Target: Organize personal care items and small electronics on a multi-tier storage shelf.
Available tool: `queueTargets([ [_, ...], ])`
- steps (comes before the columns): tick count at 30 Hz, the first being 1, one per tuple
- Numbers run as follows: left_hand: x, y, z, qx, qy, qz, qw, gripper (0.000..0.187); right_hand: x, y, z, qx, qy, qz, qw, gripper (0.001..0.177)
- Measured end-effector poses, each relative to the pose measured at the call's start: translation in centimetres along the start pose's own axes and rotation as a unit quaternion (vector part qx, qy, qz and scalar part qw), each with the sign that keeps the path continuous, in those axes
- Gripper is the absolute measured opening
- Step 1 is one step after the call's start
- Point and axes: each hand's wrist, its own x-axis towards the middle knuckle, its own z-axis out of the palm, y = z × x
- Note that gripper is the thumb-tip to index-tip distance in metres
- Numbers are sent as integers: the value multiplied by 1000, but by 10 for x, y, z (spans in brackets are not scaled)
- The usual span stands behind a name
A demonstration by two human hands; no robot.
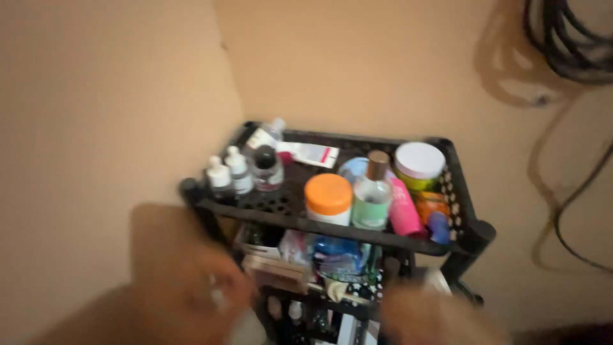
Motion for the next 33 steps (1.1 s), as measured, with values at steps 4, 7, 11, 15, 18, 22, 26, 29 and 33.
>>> queueTargets([
  [4, 3, 153, -45, 276, 476, 100, 829, 64, 243, -153, -8, 30, -33, 6, 999, 23],
  [7, 36, 123, -62, 299, 441, 25, 846, 70, 303, -148, 39, -153, -215, 114, 958, 46],
  [11, 60, 122, -70, 363, 360, -68, 857, 51, 321, -113, 89, -255, -326, 132, 901, 49],
  [15, 67, 123, -72, 380, 303, -133, 864, 29, 325, -105, 97, -257, -367, 169, 878, 43],
  [18, 72, 112, -68, 407, 333, -94, 845, 24, 322, -88, 104, -243, -337, 164, 895, 45],
  [22, 75, 98, -66, 423, 356, -57, 831, 24, 314, -93, 99, -249, -333, 151, 897, 42],
  [26, 71, 98, -67, 446, 382, 13, 809, 21, 308, -103, 89, -277, -245, 101, 924, 31],
  [29, 62, 112, -69, 439, 423, 109, 785, 14, 308, -132, 56, -278, -188, 75, 939, 36],
  [33, 29, 159, -63, 412, 467, 211, 754, 12, 279, -158, -12, -252, -100, -33, 962, 33],
])
